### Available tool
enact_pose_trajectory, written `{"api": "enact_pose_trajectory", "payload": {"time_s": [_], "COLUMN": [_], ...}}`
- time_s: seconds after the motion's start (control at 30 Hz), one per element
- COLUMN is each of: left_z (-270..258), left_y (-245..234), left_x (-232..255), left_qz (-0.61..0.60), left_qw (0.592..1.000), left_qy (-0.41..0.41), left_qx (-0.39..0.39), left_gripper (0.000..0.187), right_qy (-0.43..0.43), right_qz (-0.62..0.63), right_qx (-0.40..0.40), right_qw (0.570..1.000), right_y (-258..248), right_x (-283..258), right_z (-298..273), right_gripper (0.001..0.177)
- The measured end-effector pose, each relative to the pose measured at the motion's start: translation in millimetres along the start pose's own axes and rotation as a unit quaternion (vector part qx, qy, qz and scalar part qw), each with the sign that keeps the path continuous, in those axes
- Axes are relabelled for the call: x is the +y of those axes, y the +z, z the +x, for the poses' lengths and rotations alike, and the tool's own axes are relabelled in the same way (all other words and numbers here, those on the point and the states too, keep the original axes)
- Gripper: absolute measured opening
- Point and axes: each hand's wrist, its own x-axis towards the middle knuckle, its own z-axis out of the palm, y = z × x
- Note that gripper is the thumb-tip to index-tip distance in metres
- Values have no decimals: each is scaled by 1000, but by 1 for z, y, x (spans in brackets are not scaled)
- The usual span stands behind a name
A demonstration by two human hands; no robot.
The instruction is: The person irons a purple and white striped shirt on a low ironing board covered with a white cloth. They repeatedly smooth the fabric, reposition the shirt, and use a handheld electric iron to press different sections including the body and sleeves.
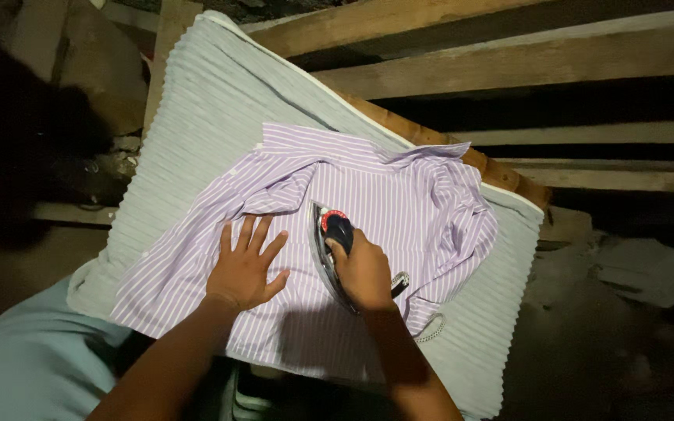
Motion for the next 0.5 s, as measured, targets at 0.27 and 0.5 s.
{"api": "enact_pose_trajectory", "payload": {"time_s": [0.27, 0.5], "left_z": [0, 0], "left_y": [3, 1], "left_x": [-1, -2], "left_qz": [-10, -3], "left_qw": [1000, 1000], "left_qy": [0, 9], "left_qx": [-4, 9], "left_gripper": [76, 76], "right_qy": [-11, -4], "right_qz": [-15, -30], "right_qx": [40, 33], "right_qw": [999, 999], "right_y": [15, 30], "right_x": [-17, -35], "right_z": [17, 53], "right_gripper": [41, 45]}}
